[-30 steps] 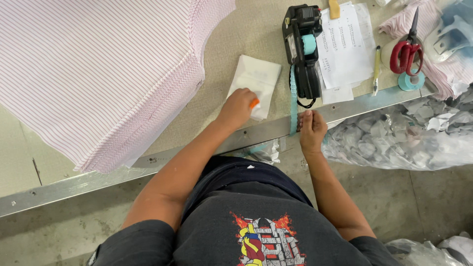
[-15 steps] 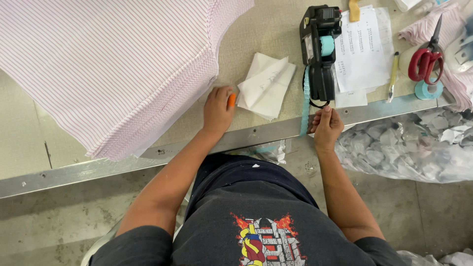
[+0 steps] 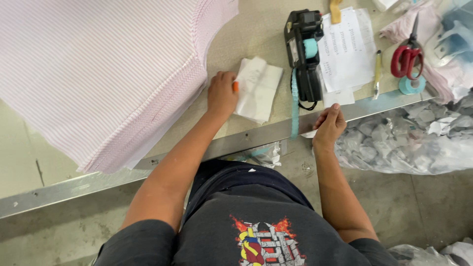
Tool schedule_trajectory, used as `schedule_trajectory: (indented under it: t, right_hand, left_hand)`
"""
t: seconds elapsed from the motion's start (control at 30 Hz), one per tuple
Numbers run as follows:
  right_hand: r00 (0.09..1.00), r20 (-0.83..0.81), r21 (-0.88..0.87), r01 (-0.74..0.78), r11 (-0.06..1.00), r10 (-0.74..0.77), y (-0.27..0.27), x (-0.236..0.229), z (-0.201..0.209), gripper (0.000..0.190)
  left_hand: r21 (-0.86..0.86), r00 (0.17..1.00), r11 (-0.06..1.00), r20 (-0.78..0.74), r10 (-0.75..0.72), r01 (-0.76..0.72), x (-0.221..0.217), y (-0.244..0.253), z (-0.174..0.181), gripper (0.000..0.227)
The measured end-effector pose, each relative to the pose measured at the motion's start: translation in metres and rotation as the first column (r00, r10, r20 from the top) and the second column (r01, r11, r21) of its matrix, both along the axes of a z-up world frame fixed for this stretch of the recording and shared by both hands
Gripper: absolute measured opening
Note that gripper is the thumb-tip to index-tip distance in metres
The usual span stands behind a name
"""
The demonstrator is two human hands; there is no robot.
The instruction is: The person organizes a stack of striped fabric pieces by hand, then uses shears to cut a small label from a paper sheet and applies it to the fabric using a handheld tagging gun.
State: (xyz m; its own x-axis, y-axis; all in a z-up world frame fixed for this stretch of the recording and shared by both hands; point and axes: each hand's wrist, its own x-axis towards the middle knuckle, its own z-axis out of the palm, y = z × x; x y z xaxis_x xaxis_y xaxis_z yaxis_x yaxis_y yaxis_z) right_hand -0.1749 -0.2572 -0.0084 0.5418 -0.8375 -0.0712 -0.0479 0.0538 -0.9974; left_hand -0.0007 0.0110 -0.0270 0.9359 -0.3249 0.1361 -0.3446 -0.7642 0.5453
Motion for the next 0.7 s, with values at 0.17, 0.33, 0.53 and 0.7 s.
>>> schedule_trajectory:
  t: [0.17,0.33,0.53,0.7]
  right_hand:
    - [0.942,-0.252,-0.551,-0.328,0.767,0.223,-0.01,0.026,0.079,0.032]
    - [0.724,-0.635,-0.43,-0.621,0.655,0.269,0.007,0.067,0.1,0.075]
    - [0.761,-0.456,-0.032,-0.533,0.846,0.462,0.003,0.061,0.084,0.06]
    - [0.82,0.077,0.337,-0.556,0.759,0.567,0.019,0.003,0.114,0.054]
  left_hand:
    - [0.191,0.959,0.951,0.099,-0.266,0.244,-0.049,0.014,0.06,0.036]
    - [0.311,0.929,0.877,-0.066,-0.365,0.367,-0.089,0.02,0.042,0.076]
    - [0.245,0.931,0.901,-0.175,-0.322,0.358,-0.061,-0.019,0.06,0.09]
    - [-0.165,0.966,0.964,-0.118,-0.23,0.209,-0.036,-0.041,0.049,0.044]
